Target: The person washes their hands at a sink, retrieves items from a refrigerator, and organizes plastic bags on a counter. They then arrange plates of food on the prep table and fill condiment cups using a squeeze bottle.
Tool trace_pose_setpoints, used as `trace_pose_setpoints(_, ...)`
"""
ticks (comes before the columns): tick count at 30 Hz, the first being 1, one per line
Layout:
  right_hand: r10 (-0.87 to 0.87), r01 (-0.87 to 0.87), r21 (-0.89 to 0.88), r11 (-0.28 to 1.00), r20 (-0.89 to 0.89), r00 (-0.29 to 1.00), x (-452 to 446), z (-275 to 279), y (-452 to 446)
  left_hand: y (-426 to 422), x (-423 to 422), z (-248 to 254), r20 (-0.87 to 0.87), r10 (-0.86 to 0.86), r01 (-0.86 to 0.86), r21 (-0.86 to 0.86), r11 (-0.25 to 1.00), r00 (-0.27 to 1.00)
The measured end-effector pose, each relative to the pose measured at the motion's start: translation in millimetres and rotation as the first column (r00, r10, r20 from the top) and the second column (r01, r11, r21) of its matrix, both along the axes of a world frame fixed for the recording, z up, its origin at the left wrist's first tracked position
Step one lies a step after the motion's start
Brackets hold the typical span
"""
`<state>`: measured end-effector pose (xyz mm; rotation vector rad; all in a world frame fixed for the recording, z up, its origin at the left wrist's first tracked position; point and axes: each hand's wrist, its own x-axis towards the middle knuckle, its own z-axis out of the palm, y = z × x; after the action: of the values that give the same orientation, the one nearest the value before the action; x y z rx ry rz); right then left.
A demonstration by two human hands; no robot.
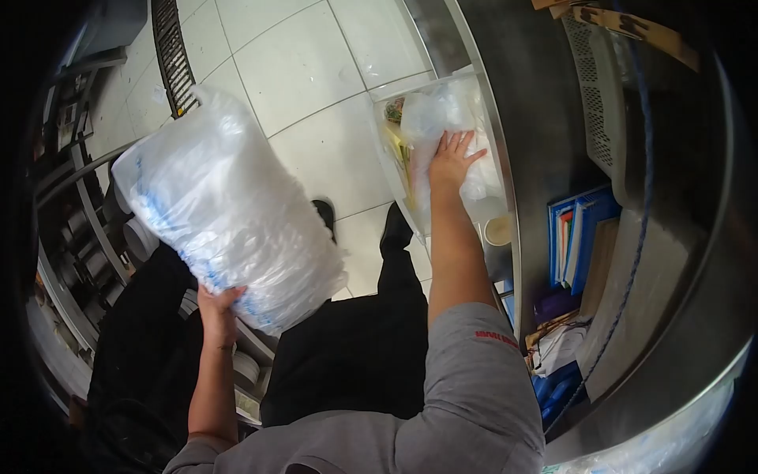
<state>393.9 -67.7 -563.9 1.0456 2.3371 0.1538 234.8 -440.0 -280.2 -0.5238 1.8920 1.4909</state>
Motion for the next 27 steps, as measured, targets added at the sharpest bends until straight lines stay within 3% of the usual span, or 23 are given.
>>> trace_pose_setpoints(1,-0.056,0.054,-0.022,0.998,-0.098,0.994,1,10,-8,-2,1,-3,0.009,-0.017,0.017,-0.007,1.000,1.000)
trace_pose_setpoints(2,-0.065,0.064,-0.018,0.998,-0.084,0.994,4,24,-18,1,0,-3,0.027,-0.050,0.049,0.038,0.998,0.998)
trace_pose_setpoints(4,-0.221,0.102,-0.330,0.938,-0.345,0.912,2,69,-20,20,-2,-7,0.090,-0.150,0.139,0.120,0.983,0.985)
trace_pose_setpoints(5,-0.383,0.091,-0.455,0.886,-0.609,0.695,-1,112,-29,33,2,-9,0.144,-0.216,0.196,0.140,0.970,0.966)
trace_pose_setpoints(6,-0.532,0.028,-0.567,0.823,-0.754,0.385,-3,167,-52,44,12,-22,0.181,-0.289,0.257,0.178,0.950,0.940)
trace_pose_setpoints(7,-0.509,-0.006,-0.519,0.855,-0.840,0.191,3,202,-57,76,37,-50,0.214,-0.356,0.316,0.199,0.928,0.910)
trace_pose_setpoints(8,-0.334,-0.111,-0.363,0.925,-0.918,0.215,13,228,-66,99,50,-65,0.138,-0.449,0.425,0.170,0.889,0.883)
trace_pose_setpoints(9,-0.328,-0.110,-0.357,0.927,-0.919,0.221,10,234,-64,127,64,-79,0.060,-0.541,0.531,0.134,0.837,0.839)
trace_pose_setpoints(11,-0.043,-0.038,-0.078,0.996,-0.820,0.570,12,239,-66,179,93,-105,0.077,-0.498,0.450,0.324,0.832,0.864)
trace_pose_setpoints(13,-0.073,-0.065,-0.141,0.988,-0.791,0.608,18,179,-40,209,104,-148,0.147,-0.418,0.298,0.499,0.814,0.897)
trace_pose_setpoints(15,-0.070,-0.078,-0.179,0.981,-0.696,0.714,7,141,-25,225,103,-162,0.128,-0.452,0.363,0.425,0.829,0.883)
trace_pose_setpoints(17,-0.052,-0.070,-0.149,0.986,-0.688,0.724,12,135,-22,229,102,-167,0.112,-0.501,0.442,0.335,0.832,0.858)
trace_pose_setpoints(19,-0.112,-0.032,-0.199,0.979,-0.670,0.734,9,160,-34,227,96,-164,-0.065,-0.602,0.583,0.350,0.733,0.796)
trace_pose_setpoints(20,-0.105,-0.028,-0.212,0.977,-0.589,0.801,6,166,-46,222,104,-183,-0.279,-0.620,0.676,0.210,0.706,0.734)
trace_pose_setpoints(21,-0.107,-0.027,-0.215,0.976,-0.586,0.803,9,160,-46,227,93,-178,-0.275,-0.621,0.676,0.210,0.707,0.734)
trace_pose_setpoints(22,-0.127,0.013,-0.206,0.978,-0.550,0.826,15,146,-42,238,72,-161,-0.115,-0.915,0.922,0.014,0.387,0.386)
trace_pose_setpoints(23,-0.143,0.049,-0.192,0.980,-0.514,0.846,19,132,-35,248,52,-142,0.115,-0.993,0.994,-0.098,-0.039,-0.028)
trace_pose_setpoints(24,-0.138,0.048,-0.186,0.981,-0.512,0.848,20,115,-27,249,38,-123,0.034,-0.997,0.964,-0.254,-0.072,-0.066)
trace_pose_setpoints(26,-0.106,0.039,-0.171,0.984,-0.401,0.910,23,84,-18,271,17,-83,-0.056,-0.931,0.888,-0.283,0.361,0.361)
trace_pose_setpoints(27,-0.113,0.044,-0.179,0.983,-0.393,0.913,23,75,-17,275,21,-101,-0.045,-0.933,0.892,-0.279,0.356,0.358)
